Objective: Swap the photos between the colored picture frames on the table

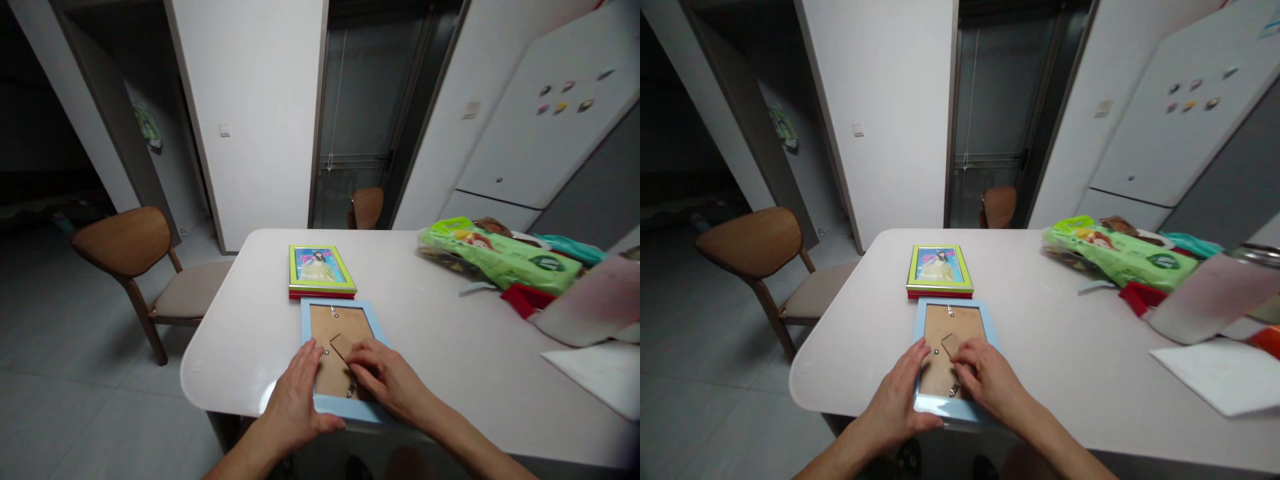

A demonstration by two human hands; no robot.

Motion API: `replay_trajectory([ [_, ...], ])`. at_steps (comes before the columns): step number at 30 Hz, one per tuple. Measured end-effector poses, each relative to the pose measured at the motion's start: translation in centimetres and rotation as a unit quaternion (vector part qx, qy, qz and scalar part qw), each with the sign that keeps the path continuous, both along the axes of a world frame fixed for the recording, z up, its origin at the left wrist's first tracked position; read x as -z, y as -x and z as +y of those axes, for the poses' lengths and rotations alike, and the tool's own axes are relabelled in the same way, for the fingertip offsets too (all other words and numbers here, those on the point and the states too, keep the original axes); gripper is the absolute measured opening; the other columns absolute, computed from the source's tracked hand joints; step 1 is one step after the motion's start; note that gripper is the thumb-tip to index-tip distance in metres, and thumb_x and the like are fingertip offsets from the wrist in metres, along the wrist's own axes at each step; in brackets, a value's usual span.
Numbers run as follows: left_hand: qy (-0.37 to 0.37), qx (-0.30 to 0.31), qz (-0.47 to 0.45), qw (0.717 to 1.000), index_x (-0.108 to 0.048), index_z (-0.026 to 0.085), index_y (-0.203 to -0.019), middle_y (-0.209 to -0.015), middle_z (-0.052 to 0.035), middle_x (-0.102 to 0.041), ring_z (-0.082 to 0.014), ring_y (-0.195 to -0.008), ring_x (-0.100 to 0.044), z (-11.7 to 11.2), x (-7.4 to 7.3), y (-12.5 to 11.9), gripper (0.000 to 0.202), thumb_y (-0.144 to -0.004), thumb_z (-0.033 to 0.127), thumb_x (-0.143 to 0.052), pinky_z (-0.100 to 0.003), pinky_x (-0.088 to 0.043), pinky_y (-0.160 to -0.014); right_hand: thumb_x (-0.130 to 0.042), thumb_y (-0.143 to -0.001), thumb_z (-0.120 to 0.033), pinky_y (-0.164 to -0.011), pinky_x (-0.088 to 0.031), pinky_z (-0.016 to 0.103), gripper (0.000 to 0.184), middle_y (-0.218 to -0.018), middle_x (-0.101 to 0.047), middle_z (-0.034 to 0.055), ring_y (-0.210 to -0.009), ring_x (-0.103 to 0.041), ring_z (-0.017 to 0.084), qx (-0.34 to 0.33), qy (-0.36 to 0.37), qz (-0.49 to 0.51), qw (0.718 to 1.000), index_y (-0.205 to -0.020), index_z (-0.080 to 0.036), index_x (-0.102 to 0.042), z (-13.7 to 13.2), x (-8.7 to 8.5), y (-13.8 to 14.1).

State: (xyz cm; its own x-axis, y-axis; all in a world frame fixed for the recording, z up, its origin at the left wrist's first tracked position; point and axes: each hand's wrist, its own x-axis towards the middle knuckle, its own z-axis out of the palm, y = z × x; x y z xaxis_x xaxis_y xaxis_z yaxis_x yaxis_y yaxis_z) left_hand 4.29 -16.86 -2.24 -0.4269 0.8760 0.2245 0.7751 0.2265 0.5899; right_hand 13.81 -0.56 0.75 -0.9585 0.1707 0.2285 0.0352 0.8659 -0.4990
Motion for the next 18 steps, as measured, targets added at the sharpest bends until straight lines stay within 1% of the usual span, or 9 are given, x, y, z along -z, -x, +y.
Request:
replay_trajectory([
  [2,-0.008,0.002,0.003,1.000,-0.031,0.014,-0.119,-0.134,-0.0165,-0.024,-0.0253,-0.122,-0.022,-0.1,0.0,-0.1,0.087,-0.046,0.029,-0.075,-0.041,-0.026,-0.099,-0.040,-0.077,-0.022,-0.074,-0.038,0.030,0.023,-0.087,-0.056,0.0050,-0.084,-0.049,0.017,-0.037,-0.031,-0.009,0.999,-0.081,-0.024,-0.063,-0.1,0.0,-1.7],
  [4,-0.014,0.004,0.004,1.000,-0.037,0.016,-0.114,-0.134,-0.0154,-0.024,-0.0248,-0.123,-0.021,-0.1,-0.1,-0.2,0.078,-0.047,0.028,-0.075,-0.040,-0.026,-0.099,-0.042,-0.076,-0.022,-0.077,-0.036,0.033,0.023,-0.096,-0.053,0.0050,-0.091,-0.046,0.019,-0.056,-0.066,-0.015,0.996,-0.087,-0.028,-0.062,-0.5,0.1,-2.8],
  [6,-0.014,0.006,0.004,1.000,-0.040,0.016,-0.109,-0.134,-0.0154,-0.024,-0.0244,-0.123,-0.021,-0.1,-0.2,-0.2,0.071,-0.048,0.027,-0.074,-0.040,-0.026,-0.098,-0.044,-0.076,-0.025,-0.079,-0.035,0.037,0.024,-0.102,-0.050,0.0055,-0.094,-0.043,0.020,-0.055,-0.091,-0.025,0.994,-0.094,-0.031,-0.059,-0.9,0.2,-3.3],
  [8,-0.006,0.008,0.006,1.000,-0.043,0.016,-0.103,-0.134,-0.0157,-0.024,-0.0241,-0.123,-0.022,-0.1,-0.3,-0.1,0.065,-0.048,0.028,-0.074,-0.039,-0.026,-0.098,-0.045,-0.075,-0.029,-0.079,-0.034,0.038,0.026,-0.103,-0.049,0.0058,-0.095,-0.042,0.021,-0.052,-0.102,-0.035,0.993,-0.098,-0.032,-0.057,-1.1,0.2,-3.3],
  [14,0.024,0.017,0.029,0.999,-0.047,0.018,-0.089,-0.133,-0.0149,-0.027,-0.0238,-0.123,-0.020,-0.2,-0.5,0.1,0.048,-0.052,0.034,-0.071,-0.040,-0.026,-0.098,-0.046,-0.075,-0.032,-0.082,-0.034,0.040,0.025,-0.106,-0.048,0.0054,-0.097,-0.041,0.022,-0.075,-0.101,-0.014,0.992,-0.097,-0.031,-0.057,-0.7,0.3,-3.4],
  [16,0.040,0.017,0.048,0.998,-0.048,0.017,-0.088,-0.132,-0.0158,-0.027,-0.0258,-0.123,-0.020,-0.1,-0.6,-0.2,0.044,-0.054,0.034,-0.070,-0.043,-0.025,-0.097,-0.047,-0.075,-0.033,-0.082,-0.035,0.040,0.026,-0.106,-0.049,0.0050,-0.097,-0.042,0.021,-0.084,-0.089,-0.004,0.993,-0.098,-0.031,-0.057,-0.7,0.4,-3.6],
  [18,0.058,0.020,0.078,0.995,-0.049,0.018,-0.088,-0.132,-0.0158,-0.027,-0.0283,-0.122,-0.020,0.2,-0.6,-0.9,0.041,-0.056,0.032,-0.069,-0.049,-0.022,-0.096,-0.047,-0.074,-0.033,-0.083,-0.036,0.039,0.029,-0.108,-0.050,0.0054,-0.099,-0.044,0.021,-0.080,-0.061,0.021,0.995,-0.102,-0.031,-0.055,-0.4,0.8,-3.8],
])
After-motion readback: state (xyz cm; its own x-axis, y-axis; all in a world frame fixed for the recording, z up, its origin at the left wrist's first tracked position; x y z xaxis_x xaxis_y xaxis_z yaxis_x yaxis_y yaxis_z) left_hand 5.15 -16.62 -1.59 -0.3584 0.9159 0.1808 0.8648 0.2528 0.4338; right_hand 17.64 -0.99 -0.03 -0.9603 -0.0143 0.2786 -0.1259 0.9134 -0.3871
